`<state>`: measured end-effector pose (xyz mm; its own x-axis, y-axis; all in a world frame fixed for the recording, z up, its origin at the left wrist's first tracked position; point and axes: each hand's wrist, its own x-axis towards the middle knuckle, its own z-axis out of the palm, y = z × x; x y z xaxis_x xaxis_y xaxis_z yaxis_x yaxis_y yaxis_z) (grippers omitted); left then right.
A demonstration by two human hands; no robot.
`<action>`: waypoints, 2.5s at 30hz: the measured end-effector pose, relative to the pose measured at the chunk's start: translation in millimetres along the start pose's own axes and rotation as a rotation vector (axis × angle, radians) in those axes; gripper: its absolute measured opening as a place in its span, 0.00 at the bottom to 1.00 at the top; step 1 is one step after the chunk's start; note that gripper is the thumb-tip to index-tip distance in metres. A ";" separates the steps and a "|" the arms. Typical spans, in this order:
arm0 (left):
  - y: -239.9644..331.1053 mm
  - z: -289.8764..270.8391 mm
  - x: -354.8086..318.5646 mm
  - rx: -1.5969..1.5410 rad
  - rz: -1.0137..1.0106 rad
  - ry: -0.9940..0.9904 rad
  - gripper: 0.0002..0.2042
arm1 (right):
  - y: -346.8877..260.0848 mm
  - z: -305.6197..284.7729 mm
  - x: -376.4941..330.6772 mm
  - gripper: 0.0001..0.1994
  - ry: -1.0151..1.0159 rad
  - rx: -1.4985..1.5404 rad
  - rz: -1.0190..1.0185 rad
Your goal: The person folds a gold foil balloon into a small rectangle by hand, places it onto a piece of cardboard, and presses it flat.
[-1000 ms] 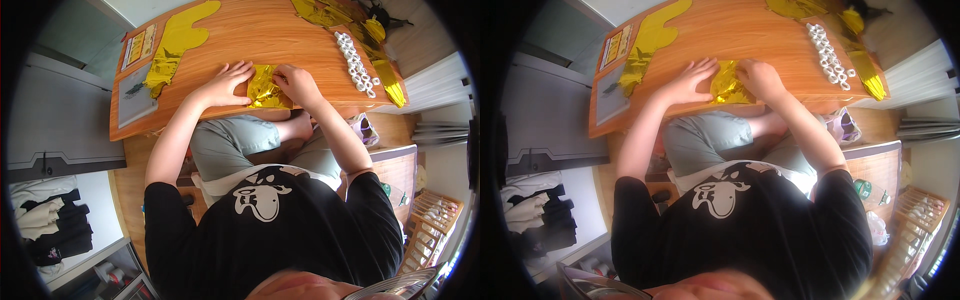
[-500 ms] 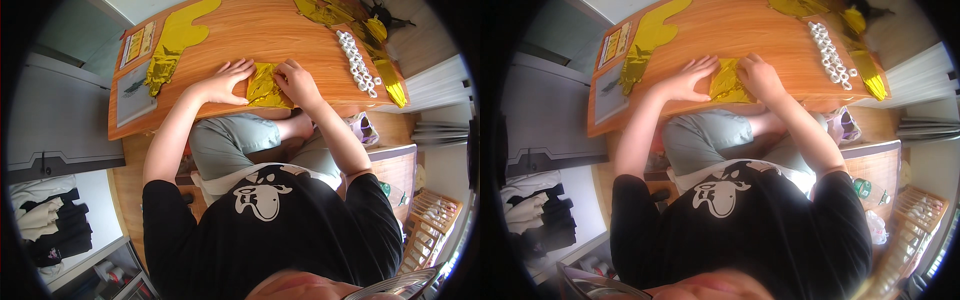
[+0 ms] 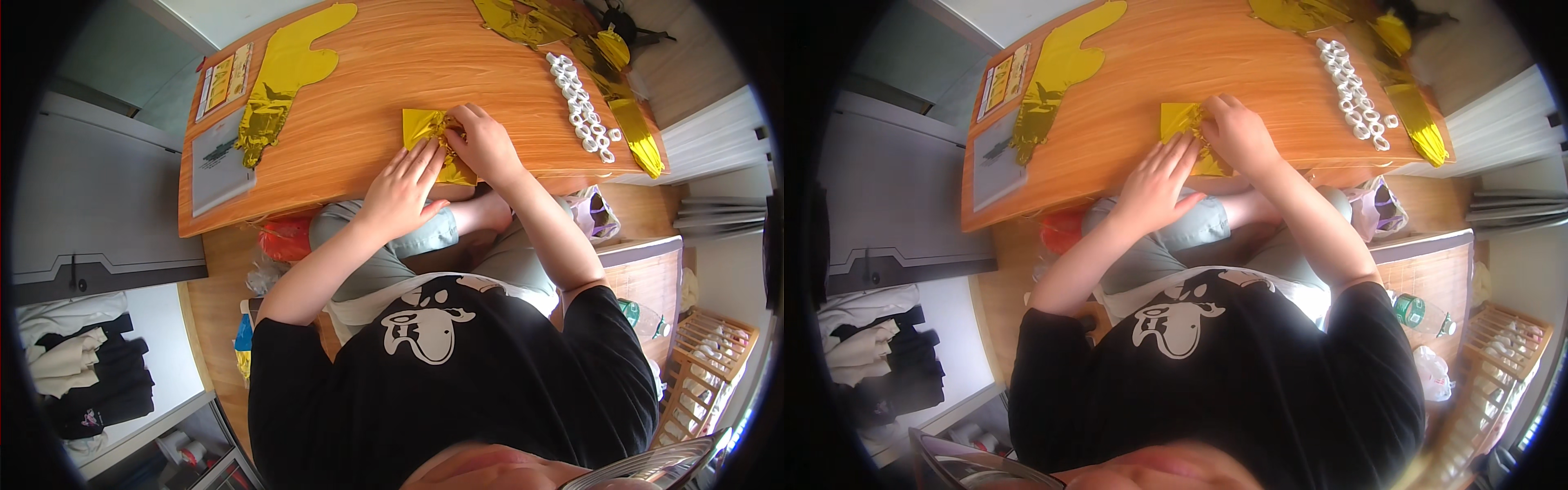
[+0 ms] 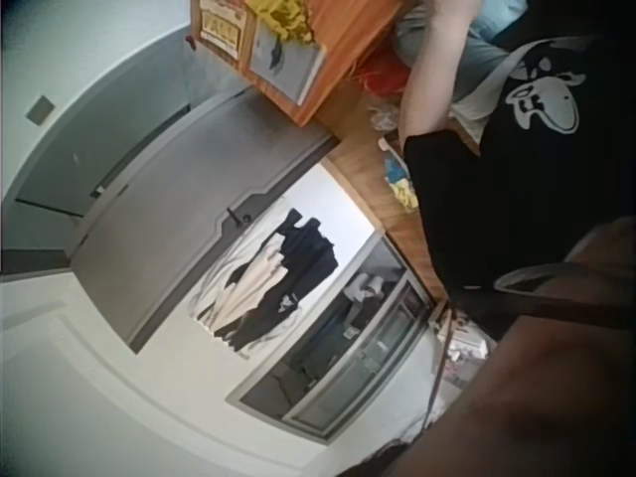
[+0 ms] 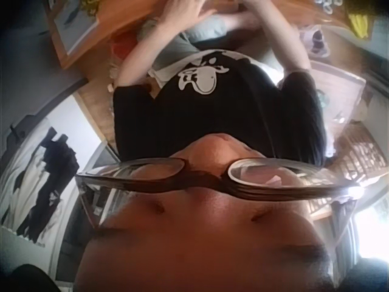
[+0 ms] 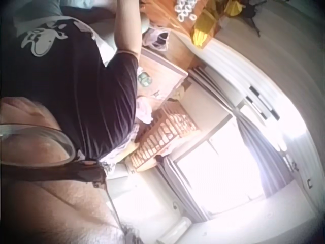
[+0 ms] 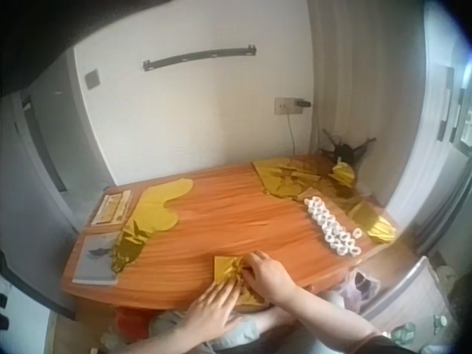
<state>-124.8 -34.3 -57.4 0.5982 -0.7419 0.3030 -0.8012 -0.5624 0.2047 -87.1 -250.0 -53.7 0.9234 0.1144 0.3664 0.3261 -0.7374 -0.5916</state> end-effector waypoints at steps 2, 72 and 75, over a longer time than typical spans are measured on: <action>0.3 0.4 -0.7 0.035 -0.011 -0.025 0.41 | -3.6 -7.3 0.0 0.14 0.034 0.052 -0.013; -5.6 -10.3 0.5 -0.032 0.013 -0.115 0.47 | 48.0 -57.0 22.7 0.11 -0.354 -0.015 -0.460; -10.6 -16.2 5.1 -0.136 -0.004 -0.136 0.41 | 50.9 -54.9 13.9 0.12 -0.271 -0.040 -0.473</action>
<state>-113.6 -26.2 -42.9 0.5910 -0.7875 0.1751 -0.7883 -0.5176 0.3328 -68.8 -322.5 -39.3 0.6984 0.6033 0.3852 0.7158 -0.5877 -0.3773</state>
